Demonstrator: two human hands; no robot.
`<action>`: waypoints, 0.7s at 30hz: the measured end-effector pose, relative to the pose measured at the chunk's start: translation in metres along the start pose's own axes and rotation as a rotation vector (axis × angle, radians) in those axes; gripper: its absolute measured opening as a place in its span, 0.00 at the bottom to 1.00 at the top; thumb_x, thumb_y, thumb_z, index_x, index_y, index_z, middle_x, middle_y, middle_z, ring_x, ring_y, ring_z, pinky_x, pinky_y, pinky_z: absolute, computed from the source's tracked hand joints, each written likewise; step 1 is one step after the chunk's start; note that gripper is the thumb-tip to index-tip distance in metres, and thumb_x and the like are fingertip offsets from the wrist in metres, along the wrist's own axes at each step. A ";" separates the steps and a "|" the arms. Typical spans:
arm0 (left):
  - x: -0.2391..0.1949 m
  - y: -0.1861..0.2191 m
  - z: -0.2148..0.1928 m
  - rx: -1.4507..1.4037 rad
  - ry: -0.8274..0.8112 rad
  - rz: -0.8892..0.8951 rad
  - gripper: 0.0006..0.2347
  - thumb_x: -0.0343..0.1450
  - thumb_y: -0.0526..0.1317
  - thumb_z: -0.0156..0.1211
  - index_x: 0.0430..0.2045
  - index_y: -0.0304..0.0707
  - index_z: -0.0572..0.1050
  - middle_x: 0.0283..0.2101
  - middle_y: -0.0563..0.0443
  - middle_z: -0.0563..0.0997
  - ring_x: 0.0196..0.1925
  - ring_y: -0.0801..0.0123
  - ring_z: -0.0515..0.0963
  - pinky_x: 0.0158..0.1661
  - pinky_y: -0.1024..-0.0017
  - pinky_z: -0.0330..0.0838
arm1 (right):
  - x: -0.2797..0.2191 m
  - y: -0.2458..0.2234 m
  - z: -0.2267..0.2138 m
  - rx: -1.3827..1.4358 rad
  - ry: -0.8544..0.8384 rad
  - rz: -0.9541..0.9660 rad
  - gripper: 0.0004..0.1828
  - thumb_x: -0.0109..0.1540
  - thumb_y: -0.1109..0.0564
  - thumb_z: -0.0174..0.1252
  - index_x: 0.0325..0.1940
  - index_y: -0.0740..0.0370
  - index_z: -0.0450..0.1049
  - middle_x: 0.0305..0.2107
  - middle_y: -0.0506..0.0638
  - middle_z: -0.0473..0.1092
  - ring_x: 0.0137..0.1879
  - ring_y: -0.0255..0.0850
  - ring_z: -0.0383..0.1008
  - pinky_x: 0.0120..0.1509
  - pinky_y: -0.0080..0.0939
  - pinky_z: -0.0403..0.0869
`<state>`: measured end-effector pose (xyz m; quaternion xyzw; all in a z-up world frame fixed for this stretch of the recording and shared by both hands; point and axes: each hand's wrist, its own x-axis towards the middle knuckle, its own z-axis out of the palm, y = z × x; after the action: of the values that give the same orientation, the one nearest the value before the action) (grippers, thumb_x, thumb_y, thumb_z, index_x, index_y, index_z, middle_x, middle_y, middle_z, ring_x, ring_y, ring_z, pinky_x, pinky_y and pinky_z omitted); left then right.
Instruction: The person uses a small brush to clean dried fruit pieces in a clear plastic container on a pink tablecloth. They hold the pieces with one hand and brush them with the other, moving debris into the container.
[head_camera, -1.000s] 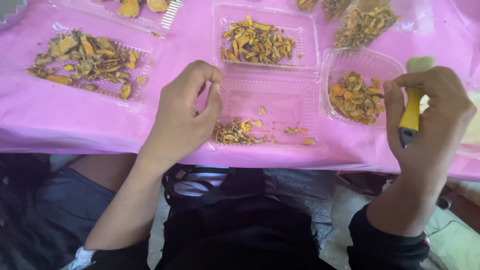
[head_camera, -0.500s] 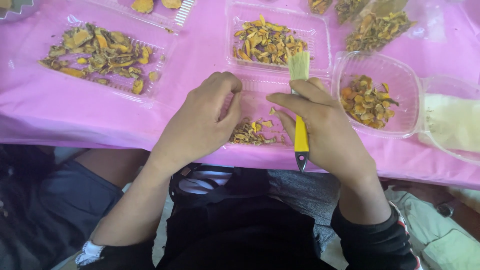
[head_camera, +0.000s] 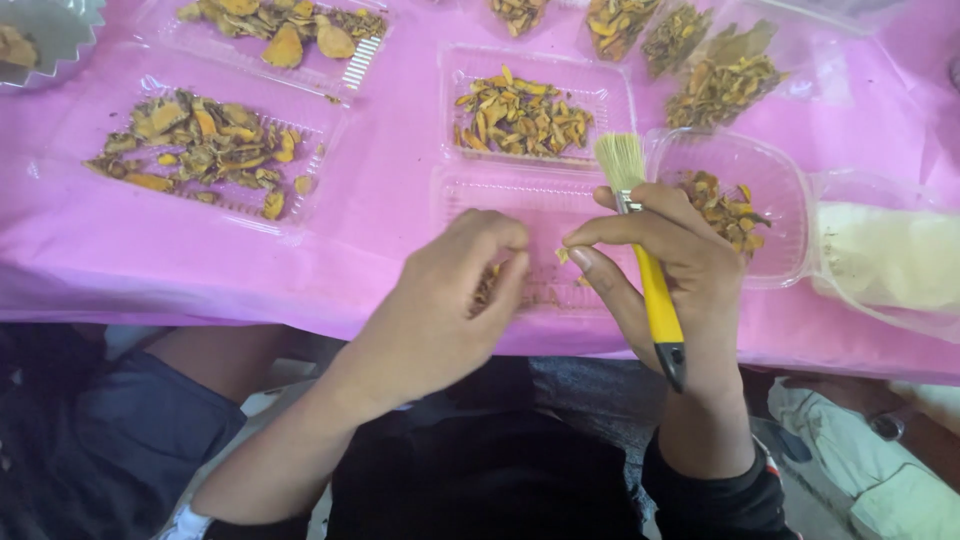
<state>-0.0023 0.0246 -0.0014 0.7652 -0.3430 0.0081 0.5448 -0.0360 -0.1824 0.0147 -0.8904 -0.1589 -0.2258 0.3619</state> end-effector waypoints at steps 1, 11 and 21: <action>0.001 0.002 0.003 -0.001 -0.002 -0.003 0.01 0.76 0.30 0.49 0.35 0.36 0.68 0.35 0.48 0.73 0.31 0.69 0.71 0.34 0.70 0.66 | -0.002 -0.001 0.001 0.001 -0.001 0.003 0.05 0.63 0.63 0.67 0.44 0.60 0.80 0.40 0.56 0.72 0.60 0.46 0.77 0.65 0.38 0.73; 0.006 0.008 0.018 -0.270 0.065 -0.108 0.08 0.72 0.28 0.54 0.27 0.45 0.67 0.18 0.64 0.60 0.20 0.82 0.56 0.24 0.79 0.55 | -0.011 -0.004 0.013 0.046 0.130 -0.095 0.01 0.65 0.64 0.63 0.42 0.65 0.78 0.35 0.50 0.73 0.51 0.47 0.74 0.66 0.45 0.74; 0.005 0.009 0.022 -0.510 0.128 -0.202 0.10 0.69 0.24 0.53 0.25 0.44 0.65 0.18 0.65 0.59 0.20 0.87 0.55 0.24 0.82 0.50 | -0.053 0.021 0.033 0.153 0.465 -0.377 0.36 0.75 0.37 0.35 0.32 0.71 0.69 0.14 0.55 0.66 0.19 0.42 0.72 0.26 0.36 0.60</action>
<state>-0.0112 0.0018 -0.0016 0.6318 -0.2207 -0.0846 0.7382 -0.0627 -0.1797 -0.0454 -0.7399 -0.2509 -0.4740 0.4060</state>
